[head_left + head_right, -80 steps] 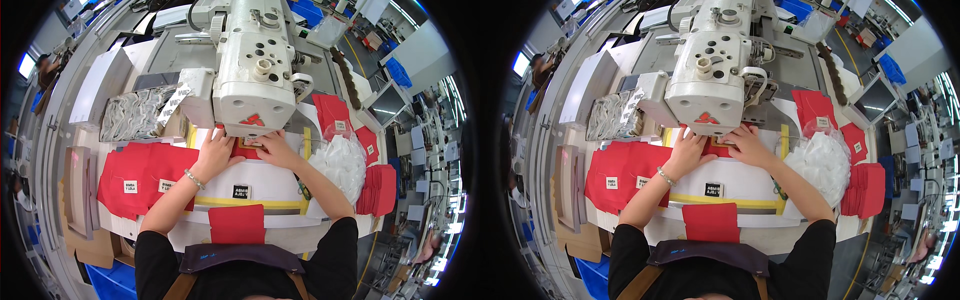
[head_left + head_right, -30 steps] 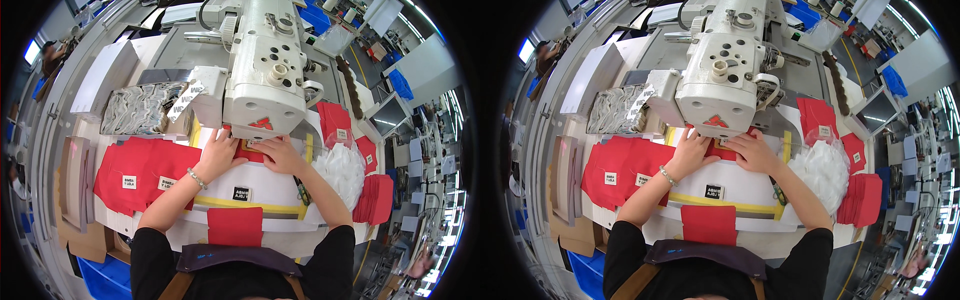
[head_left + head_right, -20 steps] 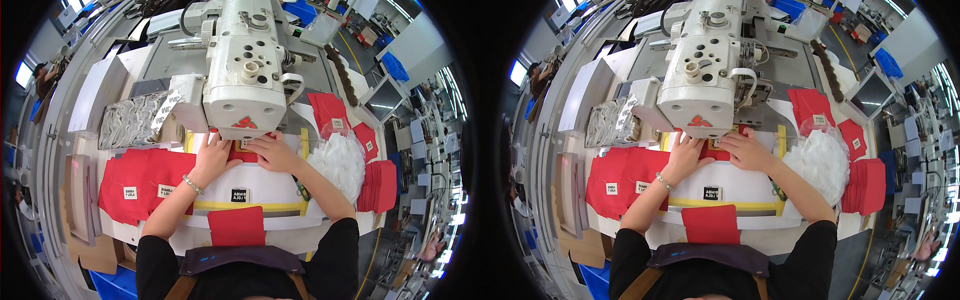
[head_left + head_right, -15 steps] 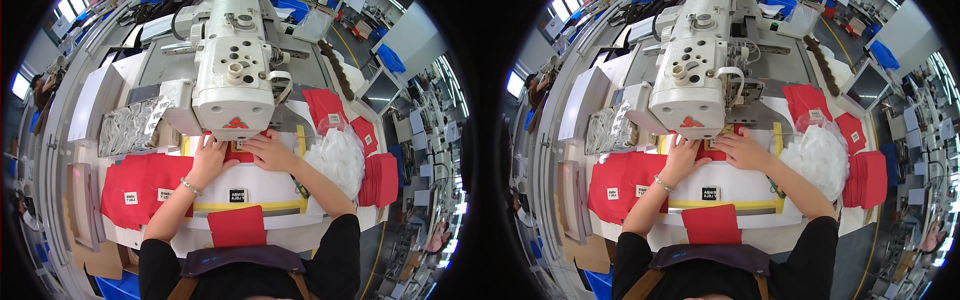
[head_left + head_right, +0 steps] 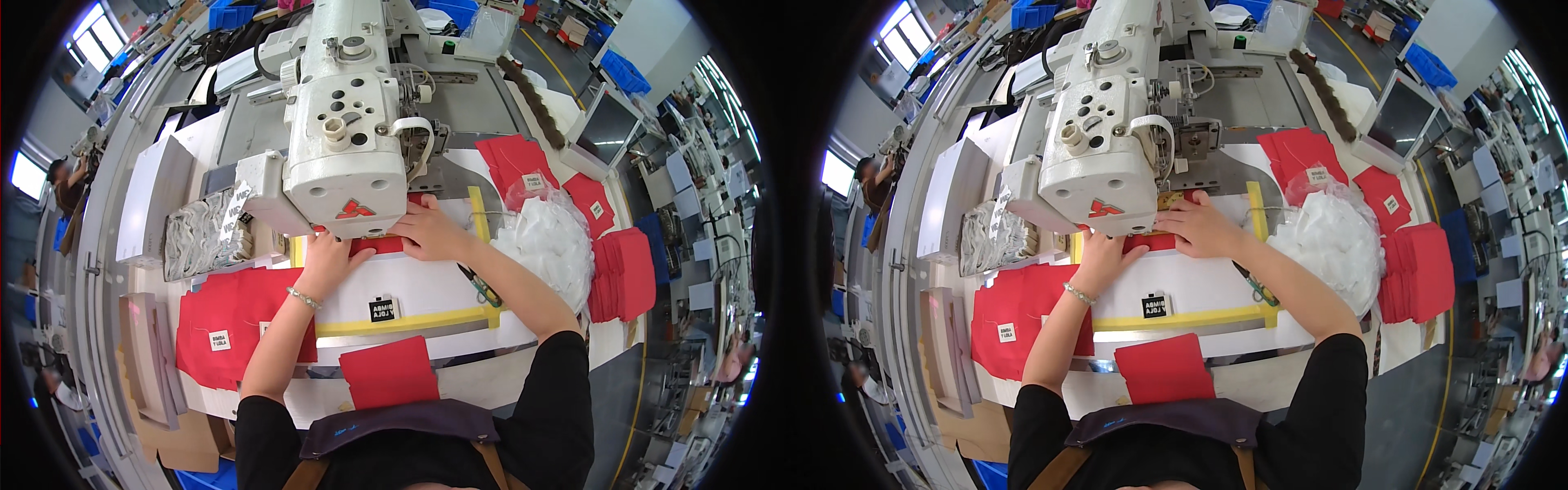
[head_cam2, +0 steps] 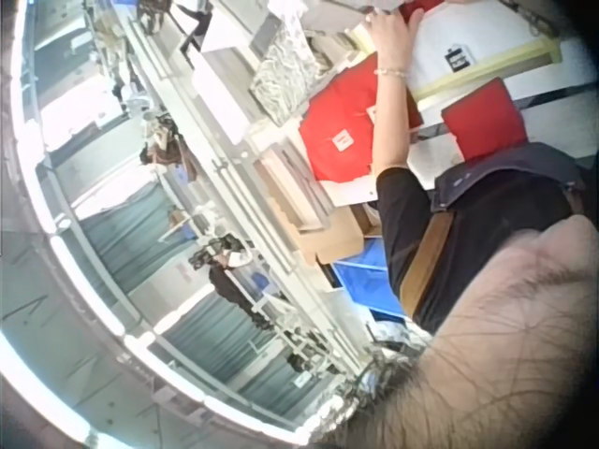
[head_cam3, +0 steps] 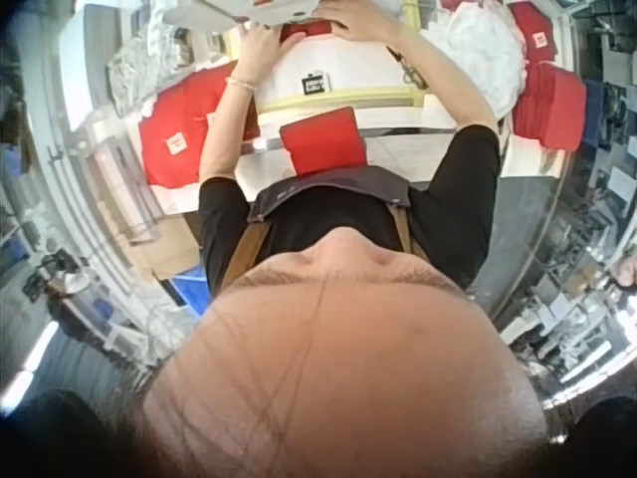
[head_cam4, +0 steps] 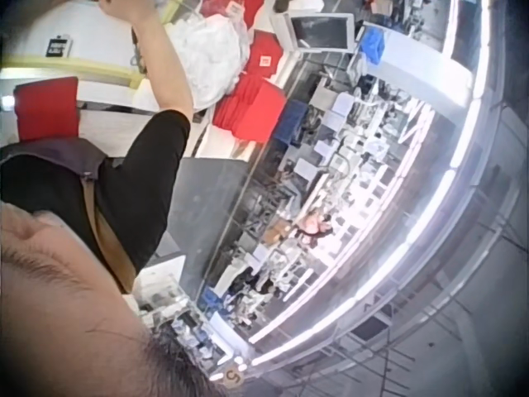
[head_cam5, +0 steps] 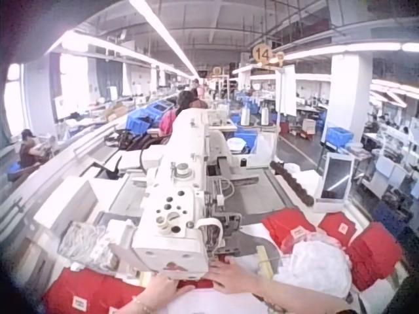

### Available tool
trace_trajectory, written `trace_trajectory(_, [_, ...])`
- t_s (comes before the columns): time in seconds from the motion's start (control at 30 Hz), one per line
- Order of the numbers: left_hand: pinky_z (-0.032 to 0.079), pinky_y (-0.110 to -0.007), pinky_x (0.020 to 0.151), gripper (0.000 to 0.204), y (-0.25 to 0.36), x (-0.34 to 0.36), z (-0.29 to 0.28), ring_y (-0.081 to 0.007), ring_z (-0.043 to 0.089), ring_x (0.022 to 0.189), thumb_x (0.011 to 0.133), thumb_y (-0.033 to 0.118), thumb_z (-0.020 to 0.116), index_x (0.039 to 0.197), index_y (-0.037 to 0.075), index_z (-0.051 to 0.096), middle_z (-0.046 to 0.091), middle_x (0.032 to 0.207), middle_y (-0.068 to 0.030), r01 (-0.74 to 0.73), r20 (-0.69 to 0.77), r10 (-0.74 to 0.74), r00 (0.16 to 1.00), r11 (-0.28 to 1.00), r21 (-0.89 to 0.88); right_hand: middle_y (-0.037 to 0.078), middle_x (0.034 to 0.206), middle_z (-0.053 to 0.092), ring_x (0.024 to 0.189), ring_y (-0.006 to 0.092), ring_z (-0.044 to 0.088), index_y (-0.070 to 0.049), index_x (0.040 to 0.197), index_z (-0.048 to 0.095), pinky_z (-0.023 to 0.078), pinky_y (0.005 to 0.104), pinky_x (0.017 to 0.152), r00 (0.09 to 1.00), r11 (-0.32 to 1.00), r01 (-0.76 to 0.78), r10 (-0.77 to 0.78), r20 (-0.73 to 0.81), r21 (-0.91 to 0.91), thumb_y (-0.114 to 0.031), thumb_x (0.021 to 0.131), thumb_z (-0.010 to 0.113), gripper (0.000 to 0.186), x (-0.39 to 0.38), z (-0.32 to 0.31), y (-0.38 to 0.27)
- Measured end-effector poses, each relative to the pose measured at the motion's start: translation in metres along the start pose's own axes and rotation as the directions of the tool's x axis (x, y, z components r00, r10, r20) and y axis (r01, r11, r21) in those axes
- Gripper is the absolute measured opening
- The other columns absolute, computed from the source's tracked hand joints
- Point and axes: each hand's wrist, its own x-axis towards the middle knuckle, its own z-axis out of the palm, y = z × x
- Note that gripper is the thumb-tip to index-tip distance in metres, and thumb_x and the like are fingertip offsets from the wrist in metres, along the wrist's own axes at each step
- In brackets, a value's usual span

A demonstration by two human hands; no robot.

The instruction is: The person sews small white labels onto red fabric pieces using an industrial sewing machine. They repeatedly pick up a red fabric piece, place a label on it, align it under the needle, and sew it in place. After sewing, they cut the thread and move the finished piece aside before starting the next one.

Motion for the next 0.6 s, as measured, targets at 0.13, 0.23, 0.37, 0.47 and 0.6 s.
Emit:
trace_trajectory(0.13, [0.037,-0.046,0.09,0.06,-0.008,-0.003,0.008,-0.0286,0.06,0.099,0.086,0.055,0.063,0.118,0.005,0.063,0.066,0.106,-0.0126,-0.09,-0.174,0.115,0.978,0.985,0.147,0.002,0.127,0.063,0.112,0.0224,0.055,-0.012,0.118,0.065,0.033,0.0468,0.098,1.0,1.0,-0.004,0.004,0.008,-0.012,-0.016,0.081,0.06,0.038,-0.001,0.003,0.0])
trace_trajectory(0.23, [0.033,-0.049,0.095,0.057,-0.004,-0.004,0.004,-0.0288,0.055,0.113,0.085,0.052,0.065,0.122,0.008,0.06,0.064,0.116,-0.0106,-0.02,-0.029,0.024,0.999,0.99,0.137,0.002,0.127,0.063,0.112,0.0224,0.055,-0.012,0.119,0.065,0.033,0.0469,0.097,1.0,1.0,-0.011,0.011,0.012,-0.024,-0.017,0.082,0.06,0.038,-0.003,0.0,-0.004])
trace_trajectory(0.37, [0.035,-0.049,0.096,0.059,-0.006,-0.004,0.005,-0.0287,0.054,0.116,0.087,0.053,0.063,0.124,0.008,0.06,0.062,0.121,-0.0113,-0.088,-0.097,0.103,0.99,0.986,0.14,0.001,0.125,0.065,0.111,0.021,0.055,-0.013,0.118,0.066,0.034,0.0466,0.094,0.999,0.999,0.001,-0.003,-0.05,-0.048,-0.017,0.082,0.061,0.036,-0.012,0.0,-0.003])
trace_trajectory(0.47, [0.036,-0.05,0.096,0.06,-0.009,-0.003,0.008,-0.0286,0.053,0.117,0.087,0.054,0.061,0.124,0.006,0.06,0.061,0.123,-0.0119,-0.125,-0.13,0.148,0.98,0.978,0.169,-0.002,0.117,0.068,0.107,0.0178,0.057,-0.015,0.112,0.07,0.033,0.0438,0.091,0.993,0.998,0.008,-0.015,-0.116,-0.061,-0.011,0.079,0.063,0.034,-0.02,-0.005,0.0])
trace_trajectory(0.6, [0.039,-0.05,0.095,0.062,-0.006,0.0,0.005,-0.0284,0.052,0.118,0.088,0.055,0.06,0.125,0.005,0.06,0.061,0.125,-0.0122,-0.106,-0.056,0.114,0.992,0.985,0.133,-0.002,0.117,0.067,0.105,0.0186,0.057,-0.016,0.111,0.07,0.033,0.0435,0.09,0.983,0.997,-0.031,0.016,-0.182,-0.077,-0.01,0.077,0.065,0.035,-0.031,-0.008,0.01])
